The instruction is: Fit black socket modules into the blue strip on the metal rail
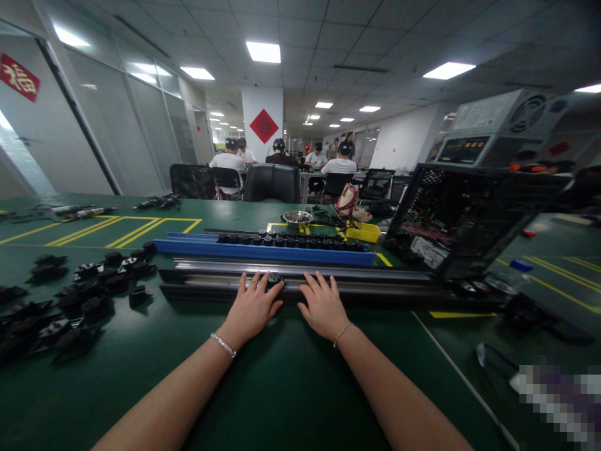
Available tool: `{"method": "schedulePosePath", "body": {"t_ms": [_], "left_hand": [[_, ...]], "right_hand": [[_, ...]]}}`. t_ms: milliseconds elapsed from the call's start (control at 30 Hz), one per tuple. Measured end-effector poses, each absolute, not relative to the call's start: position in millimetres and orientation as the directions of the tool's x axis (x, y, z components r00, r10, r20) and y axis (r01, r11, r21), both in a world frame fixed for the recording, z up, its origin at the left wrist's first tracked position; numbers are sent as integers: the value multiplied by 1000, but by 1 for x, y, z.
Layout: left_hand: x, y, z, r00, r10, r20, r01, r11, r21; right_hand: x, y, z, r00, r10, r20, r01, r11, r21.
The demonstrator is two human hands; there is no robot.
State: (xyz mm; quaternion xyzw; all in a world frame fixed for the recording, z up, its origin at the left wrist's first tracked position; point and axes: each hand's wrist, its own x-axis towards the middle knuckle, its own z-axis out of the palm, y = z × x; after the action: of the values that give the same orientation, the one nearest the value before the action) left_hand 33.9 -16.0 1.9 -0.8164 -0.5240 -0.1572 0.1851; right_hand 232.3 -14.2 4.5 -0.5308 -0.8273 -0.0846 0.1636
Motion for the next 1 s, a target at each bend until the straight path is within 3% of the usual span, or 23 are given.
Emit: {"method": "schedulePosePath", "body": {"t_ms": [300,1000], "left_hand": [[36,-19,1,301,833,465,951,-297,-85],[16,-14,13,236,827,510,972,-198,-128]], "right_hand": [[232,-15,5,-383,853,355,907,420,-30],[234,-15,6,-392,851,349,902,431,-36]]}}
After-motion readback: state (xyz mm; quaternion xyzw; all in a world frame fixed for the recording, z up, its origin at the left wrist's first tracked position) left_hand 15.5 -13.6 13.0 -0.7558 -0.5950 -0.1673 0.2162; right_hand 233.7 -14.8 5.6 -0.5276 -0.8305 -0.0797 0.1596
